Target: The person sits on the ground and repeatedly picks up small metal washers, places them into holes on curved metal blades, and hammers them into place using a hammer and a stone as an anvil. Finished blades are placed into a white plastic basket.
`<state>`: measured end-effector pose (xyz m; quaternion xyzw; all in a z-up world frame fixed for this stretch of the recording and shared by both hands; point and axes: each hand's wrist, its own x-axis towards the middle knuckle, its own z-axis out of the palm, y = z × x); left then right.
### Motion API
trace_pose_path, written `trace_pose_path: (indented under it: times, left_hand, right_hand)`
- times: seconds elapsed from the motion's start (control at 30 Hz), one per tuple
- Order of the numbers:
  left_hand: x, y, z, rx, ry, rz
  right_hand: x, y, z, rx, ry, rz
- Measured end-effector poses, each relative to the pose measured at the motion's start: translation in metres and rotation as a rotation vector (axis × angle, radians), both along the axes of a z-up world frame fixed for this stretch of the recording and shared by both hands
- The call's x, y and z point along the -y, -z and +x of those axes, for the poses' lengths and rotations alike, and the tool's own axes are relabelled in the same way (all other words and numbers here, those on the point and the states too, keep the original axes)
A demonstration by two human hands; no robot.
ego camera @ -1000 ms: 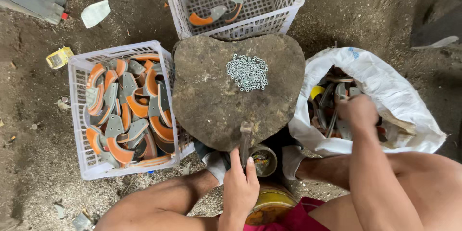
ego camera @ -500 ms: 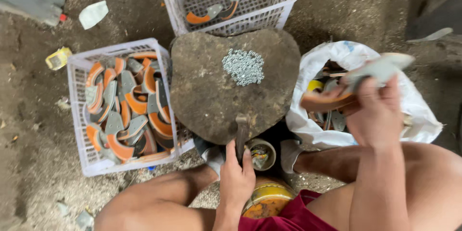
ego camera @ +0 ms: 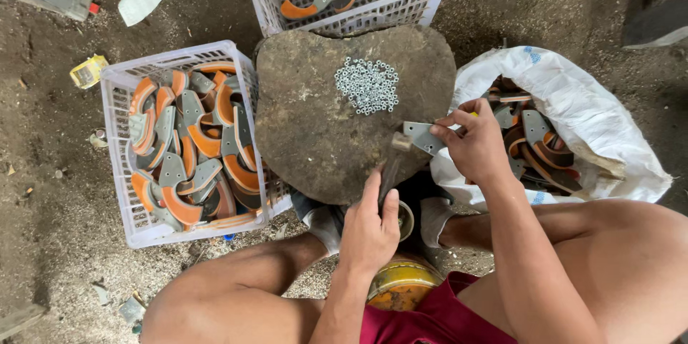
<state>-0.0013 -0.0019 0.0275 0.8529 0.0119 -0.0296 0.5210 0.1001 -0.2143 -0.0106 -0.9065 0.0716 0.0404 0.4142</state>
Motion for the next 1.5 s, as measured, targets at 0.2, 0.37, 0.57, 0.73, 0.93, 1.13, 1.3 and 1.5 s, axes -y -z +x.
trace_pose_path:
  times: [0.2,0.37,0.57,0.73,0.93,1.13,1.3,1.5]
  left_hand:
    - [0.012,-0.002,0.015,-0.218,0.033,0.041]
    - [0.015,-0.008,0.018,-0.215,0.044,0.136]
    - [0.022,-0.008,0.016,-0.274,0.019,0.161]
    - [0.022,-0.003,0.016,-0.188,0.001,0.092]
    - [0.022,-0.001,0.014,-0.232,0.025,0.081]
    - [0.023,-0.005,0.016,-0.259,0.031,0.105]
    - [0.022,-0.006,0.017,-0.256,0.035,0.121]
    - [0.024,-0.005,0.016,-0.26,0.023,0.087]
  right_hand:
    - [0.0,-0.005,0.003,0.014,-0.075,-0.021]
    - [0.004,-0.009,-0.013,0.372,-0.205,-0.236]
    - [-0.009,-0.001,-0.048,0.352,-0.193,-0.364]
    - [0.008,-0.013,-0.057,0.249,-0.286,-0.309]
    - [-0.004,-0.007,-0.042,0.32,-0.24,-0.328]
    - [-0.021,0.003,-0.048,0.507,-0.176,-0.341]
    - [-0.013,-0.009,-0.045,0.279,-0.255,-0.319]
    - [0.005,-0.062,-0.045,-0.228,-0.49,-0.383]
